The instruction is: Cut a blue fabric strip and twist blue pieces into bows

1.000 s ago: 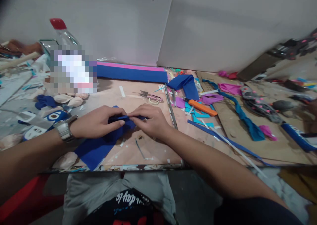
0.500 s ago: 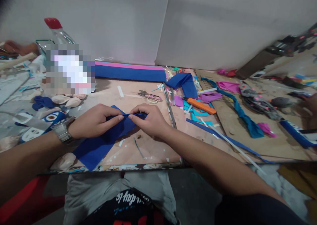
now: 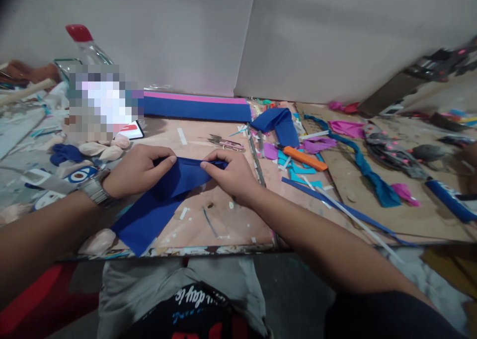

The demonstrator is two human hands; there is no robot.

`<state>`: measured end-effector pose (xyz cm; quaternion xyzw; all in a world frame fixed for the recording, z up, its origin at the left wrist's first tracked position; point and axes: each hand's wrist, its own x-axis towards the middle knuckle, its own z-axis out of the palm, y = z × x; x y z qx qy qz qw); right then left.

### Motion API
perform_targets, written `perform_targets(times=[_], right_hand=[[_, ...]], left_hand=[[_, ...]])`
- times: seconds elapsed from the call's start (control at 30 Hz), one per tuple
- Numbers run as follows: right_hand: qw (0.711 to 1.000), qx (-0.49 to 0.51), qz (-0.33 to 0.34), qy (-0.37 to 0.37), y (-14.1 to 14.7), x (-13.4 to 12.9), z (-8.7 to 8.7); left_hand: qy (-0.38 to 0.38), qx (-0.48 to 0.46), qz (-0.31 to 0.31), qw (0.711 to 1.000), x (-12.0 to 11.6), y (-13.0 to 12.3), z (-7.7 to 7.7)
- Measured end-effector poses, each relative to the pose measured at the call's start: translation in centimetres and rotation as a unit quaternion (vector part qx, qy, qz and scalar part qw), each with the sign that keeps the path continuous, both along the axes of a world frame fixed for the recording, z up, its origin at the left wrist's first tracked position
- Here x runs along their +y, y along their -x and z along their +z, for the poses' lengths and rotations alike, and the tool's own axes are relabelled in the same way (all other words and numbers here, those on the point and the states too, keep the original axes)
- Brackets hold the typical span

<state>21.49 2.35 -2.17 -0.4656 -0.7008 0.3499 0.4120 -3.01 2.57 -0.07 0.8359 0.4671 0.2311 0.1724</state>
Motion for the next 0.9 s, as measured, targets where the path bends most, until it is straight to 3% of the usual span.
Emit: perform_targets(times=[0.23,0.63,0.73,0.9], right_hand=[[1.0,0.003,0.0,0.0,0.1,-0.2,-0.2],[1.0,0.014,-0.005,-0.005,0.1,-0.3,-0.5],[1.0,-0.007,0.002,-0.009,0.1,-0.3,-0.7],[0.995,-0.058,0.049,-0.06,0.1,-0.6,-0.6]], left_hand=[[-0.029,-0.013,0.049,0.998,0.7,0.5,-0.5],[-0.047,-0.041,0.063,0.996,1.3,0.9,-0.7],[-0.039,-0.058,0.027,0.997,1.2,0.9,-0.6],[-0.022,0.007,-0.116,0.993,0.3,0.4,-0.2]])
